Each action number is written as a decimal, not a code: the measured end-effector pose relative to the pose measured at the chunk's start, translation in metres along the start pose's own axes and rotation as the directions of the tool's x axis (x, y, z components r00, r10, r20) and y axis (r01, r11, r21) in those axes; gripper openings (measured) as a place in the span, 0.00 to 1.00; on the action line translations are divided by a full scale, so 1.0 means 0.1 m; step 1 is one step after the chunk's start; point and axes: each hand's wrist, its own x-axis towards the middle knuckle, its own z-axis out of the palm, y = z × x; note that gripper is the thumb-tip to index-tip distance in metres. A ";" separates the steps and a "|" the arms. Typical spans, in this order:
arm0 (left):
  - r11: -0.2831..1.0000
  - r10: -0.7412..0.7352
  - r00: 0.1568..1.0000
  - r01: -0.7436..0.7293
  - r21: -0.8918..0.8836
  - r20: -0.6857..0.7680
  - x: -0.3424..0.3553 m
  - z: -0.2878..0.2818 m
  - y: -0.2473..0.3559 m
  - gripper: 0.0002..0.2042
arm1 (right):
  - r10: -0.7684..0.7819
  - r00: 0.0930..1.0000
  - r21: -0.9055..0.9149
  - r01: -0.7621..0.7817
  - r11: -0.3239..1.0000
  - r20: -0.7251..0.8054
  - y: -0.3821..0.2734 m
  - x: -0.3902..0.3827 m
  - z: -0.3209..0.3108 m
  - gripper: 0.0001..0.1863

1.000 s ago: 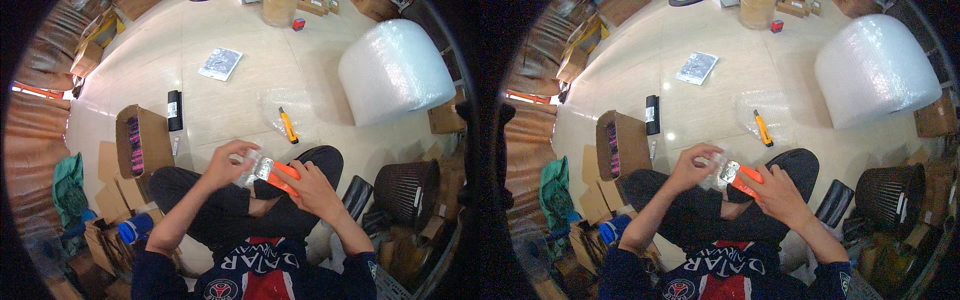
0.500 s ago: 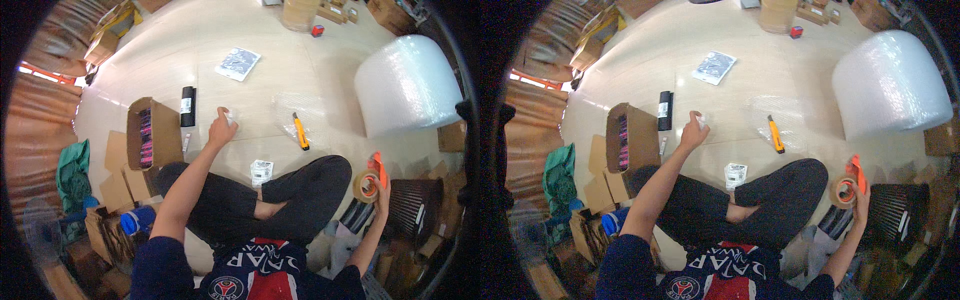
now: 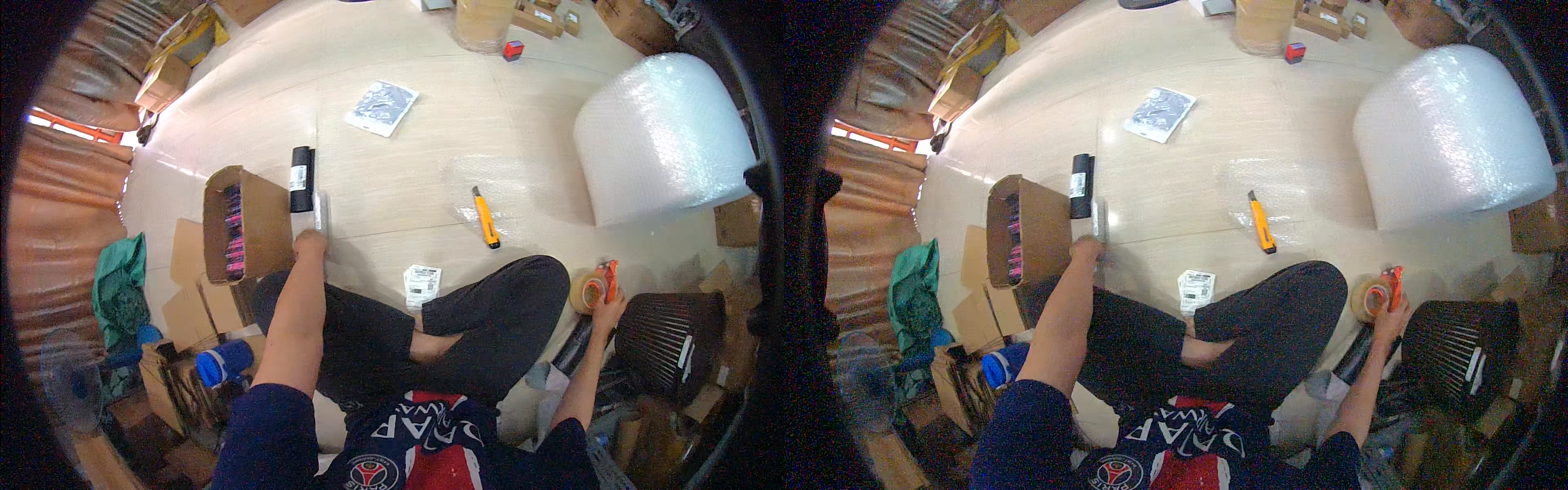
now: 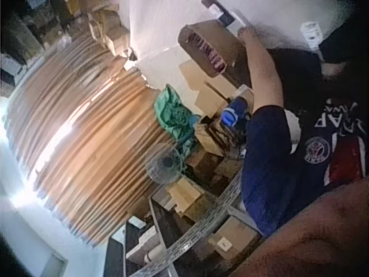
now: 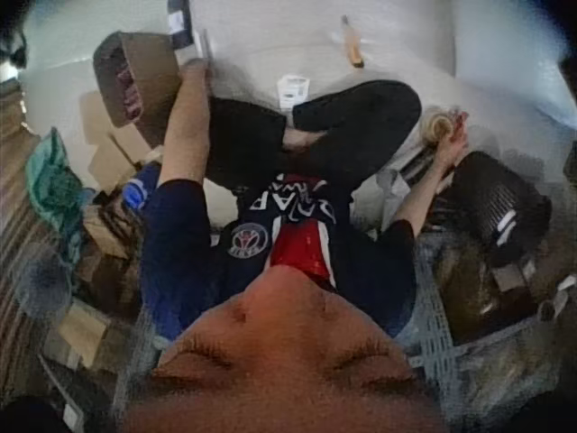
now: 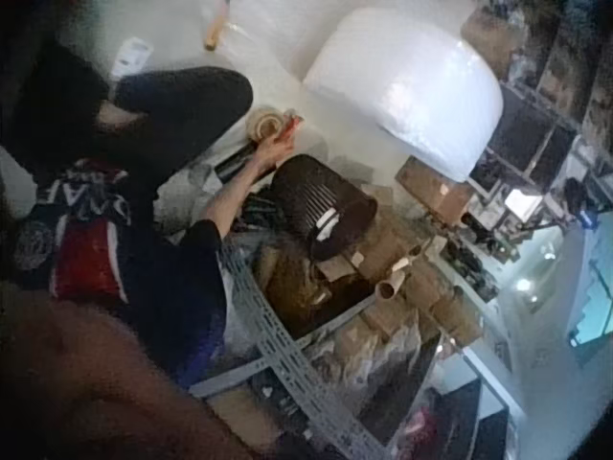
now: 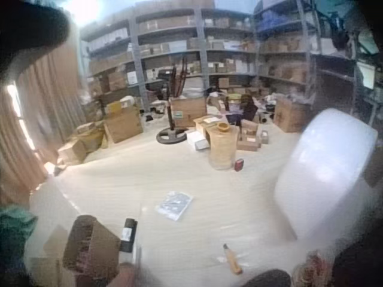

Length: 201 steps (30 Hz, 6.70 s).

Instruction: The person sits on the floor and packs small items into black poly mailers. They wrap items in bubble wrap, place them inside the mailers, seal the bags, and affix shipping labels to the outside. The process is repeated for several items.

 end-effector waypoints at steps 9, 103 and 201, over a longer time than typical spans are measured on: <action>0.900 0.389 0.846 -0.434 0.049 0.364 -0.69 -0.06 0.97 0.24 | -0.749 0.655 0.608 0.634 0.477 -0.096 -3.25 -0.33 -0.16 0.27; 0.509 0.549 0.511 -0.832 -0.220 -0.661 -0.86 0.14 1.84 0.07 | -0.354 0.927 0.840 0.285 0.462 -0.120 -3.81 0.42 -0.85 0.26; 0.204 0.780 0.608 -0.473 -0.857 -0.150 -2.87 0.35 1.38 0.16 | 0.370 0.826 0.203 -0.485 0.851 0.426 -0.16 0.07 -0.34 0.44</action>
